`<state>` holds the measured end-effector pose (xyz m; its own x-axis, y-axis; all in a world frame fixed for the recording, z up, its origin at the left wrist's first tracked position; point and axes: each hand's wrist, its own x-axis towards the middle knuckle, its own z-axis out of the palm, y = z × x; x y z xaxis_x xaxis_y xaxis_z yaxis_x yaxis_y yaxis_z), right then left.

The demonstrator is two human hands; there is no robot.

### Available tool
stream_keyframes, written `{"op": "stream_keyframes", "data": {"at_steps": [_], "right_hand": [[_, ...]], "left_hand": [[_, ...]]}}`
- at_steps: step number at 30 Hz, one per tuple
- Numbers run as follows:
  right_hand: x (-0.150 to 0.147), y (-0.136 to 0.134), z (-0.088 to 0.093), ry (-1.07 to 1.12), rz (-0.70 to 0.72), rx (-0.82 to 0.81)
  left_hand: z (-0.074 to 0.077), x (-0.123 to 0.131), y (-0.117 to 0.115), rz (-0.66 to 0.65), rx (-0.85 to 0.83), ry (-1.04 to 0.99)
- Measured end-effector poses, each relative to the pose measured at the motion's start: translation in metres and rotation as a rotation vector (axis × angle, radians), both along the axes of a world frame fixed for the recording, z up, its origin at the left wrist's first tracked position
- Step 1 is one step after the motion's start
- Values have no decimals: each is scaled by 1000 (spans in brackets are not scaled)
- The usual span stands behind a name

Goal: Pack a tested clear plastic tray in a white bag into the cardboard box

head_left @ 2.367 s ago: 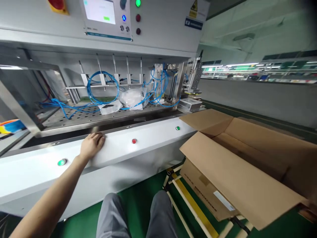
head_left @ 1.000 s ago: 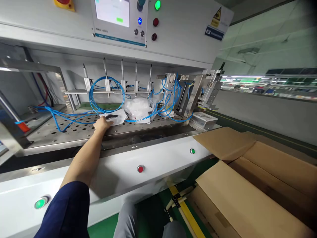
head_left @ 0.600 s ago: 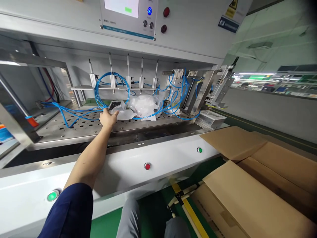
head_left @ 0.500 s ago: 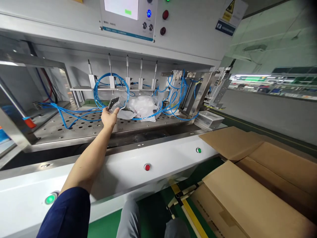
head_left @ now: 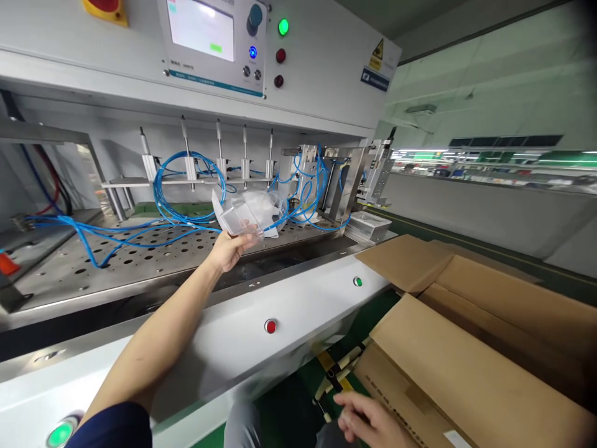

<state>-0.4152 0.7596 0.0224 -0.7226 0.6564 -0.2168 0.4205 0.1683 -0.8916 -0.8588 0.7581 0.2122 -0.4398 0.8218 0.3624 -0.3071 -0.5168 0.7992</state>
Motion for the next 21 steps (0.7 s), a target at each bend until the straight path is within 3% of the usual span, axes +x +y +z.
{"op": "stream_keyframes", "data": {"at_steps": [5,10,16,21], "right_hand": [[-45,15,72,102,100,243],[-107,32,126,331,-22,599],[-183,53,152,629,-98,853],[-207,57,153,697,-127,1085]], "left_hand": [[-11,17,-2,-243,76,157],[-20,23,3,-338,176,367],[-19,37,0,-404,118,536],[-14,47,-4,-427,134,616]]}}
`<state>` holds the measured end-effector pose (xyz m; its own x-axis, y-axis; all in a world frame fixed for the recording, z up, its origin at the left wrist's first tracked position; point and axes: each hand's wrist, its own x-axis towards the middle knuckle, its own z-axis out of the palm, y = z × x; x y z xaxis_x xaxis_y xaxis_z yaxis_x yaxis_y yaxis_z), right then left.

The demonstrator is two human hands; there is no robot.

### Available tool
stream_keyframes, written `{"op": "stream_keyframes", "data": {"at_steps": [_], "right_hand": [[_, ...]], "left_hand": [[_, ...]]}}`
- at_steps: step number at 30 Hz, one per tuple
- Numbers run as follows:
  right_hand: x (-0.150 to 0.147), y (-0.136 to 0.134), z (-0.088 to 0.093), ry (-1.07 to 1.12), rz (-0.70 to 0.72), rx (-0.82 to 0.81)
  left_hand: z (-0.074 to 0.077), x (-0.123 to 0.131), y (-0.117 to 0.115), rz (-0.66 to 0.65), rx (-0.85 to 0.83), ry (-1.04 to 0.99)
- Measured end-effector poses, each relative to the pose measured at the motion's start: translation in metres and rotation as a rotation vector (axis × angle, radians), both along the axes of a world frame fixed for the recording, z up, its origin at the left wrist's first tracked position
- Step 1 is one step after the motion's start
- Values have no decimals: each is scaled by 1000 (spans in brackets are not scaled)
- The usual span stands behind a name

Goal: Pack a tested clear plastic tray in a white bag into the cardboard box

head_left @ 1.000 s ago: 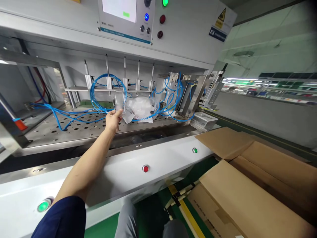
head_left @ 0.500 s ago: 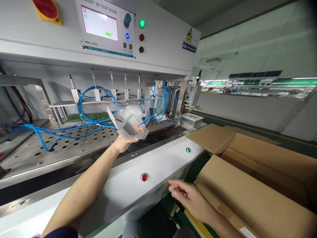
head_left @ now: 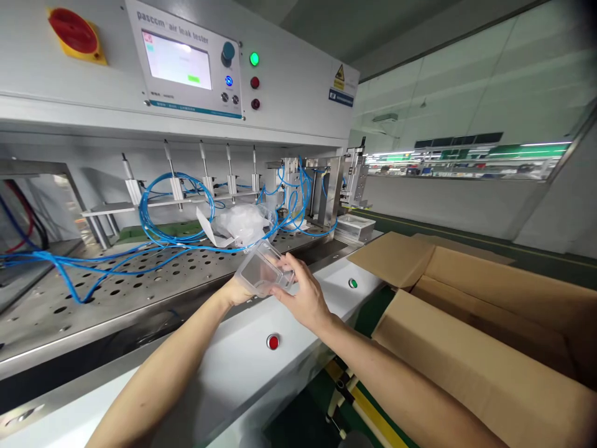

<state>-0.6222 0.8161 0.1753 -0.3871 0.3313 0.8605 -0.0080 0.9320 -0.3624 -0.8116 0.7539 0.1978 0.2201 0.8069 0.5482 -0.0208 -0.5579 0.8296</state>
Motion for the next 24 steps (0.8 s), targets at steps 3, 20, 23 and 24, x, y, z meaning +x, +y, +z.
{"op": "stream_keyframes", "data": {"at_steps": [3,20,23,24], "right_hand": [[9,4,6,17,-111,163],[66,38,19,-232,-395,445],[66,39,21,-192,-379,492],[67,39,21,-173,-374,509]], "left_hand": [[-4,-8,4,146,-44,108],[0,-12,-1,-49,-256,33],[-3,-14,2,-65,-255,68],[-3,-14,2,-71,-260,74]]}}
